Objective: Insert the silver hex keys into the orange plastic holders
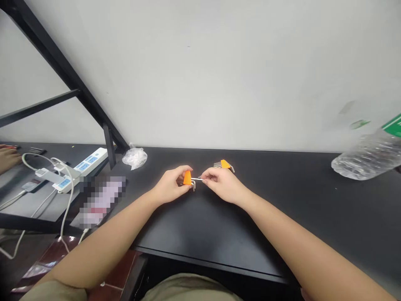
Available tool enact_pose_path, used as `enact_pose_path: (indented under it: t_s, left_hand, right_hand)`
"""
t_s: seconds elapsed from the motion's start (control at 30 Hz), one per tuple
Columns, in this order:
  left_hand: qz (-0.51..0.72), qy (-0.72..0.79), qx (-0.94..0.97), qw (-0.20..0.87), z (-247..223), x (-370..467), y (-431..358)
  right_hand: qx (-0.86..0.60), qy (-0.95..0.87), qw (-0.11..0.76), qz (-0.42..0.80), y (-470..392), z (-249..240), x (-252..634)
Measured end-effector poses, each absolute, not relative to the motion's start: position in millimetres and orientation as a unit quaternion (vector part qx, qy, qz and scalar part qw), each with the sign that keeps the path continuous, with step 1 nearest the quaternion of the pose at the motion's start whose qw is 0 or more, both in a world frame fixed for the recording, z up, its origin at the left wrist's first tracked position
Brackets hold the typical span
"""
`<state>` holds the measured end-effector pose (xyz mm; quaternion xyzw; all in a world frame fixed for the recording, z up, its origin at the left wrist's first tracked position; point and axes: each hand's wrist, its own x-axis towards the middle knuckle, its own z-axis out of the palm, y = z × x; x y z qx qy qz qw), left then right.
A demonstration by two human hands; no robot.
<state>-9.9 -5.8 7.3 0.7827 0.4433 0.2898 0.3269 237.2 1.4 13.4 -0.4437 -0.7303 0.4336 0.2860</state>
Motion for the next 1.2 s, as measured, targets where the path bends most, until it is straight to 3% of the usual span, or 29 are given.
enact_pose_path:
  t_s: [0.23,0.67,0.9,1.2]
  left_hand:
    - [0.261,0.448,0.801,0.299,9,-9,-7]
    - [0.294,0.438,0.786,0.322,8,-8,-5]
    - [0.274,0.443,0.796,0.309,6,-5,-7]
    - [0.310,0.433,0.790,0.304,4,-1,-8]
  right_hand:
    - [-0.448,-0.768,0.273,0.367,1,20,238]
    - [-0.457,-0.734,0.267,0.425,2,19,242]
    - [-0.432,-0.798,0.257,0.332,1,18,239]
    - [-0.419,-0.668,0.282,0.547,-8,0,216]
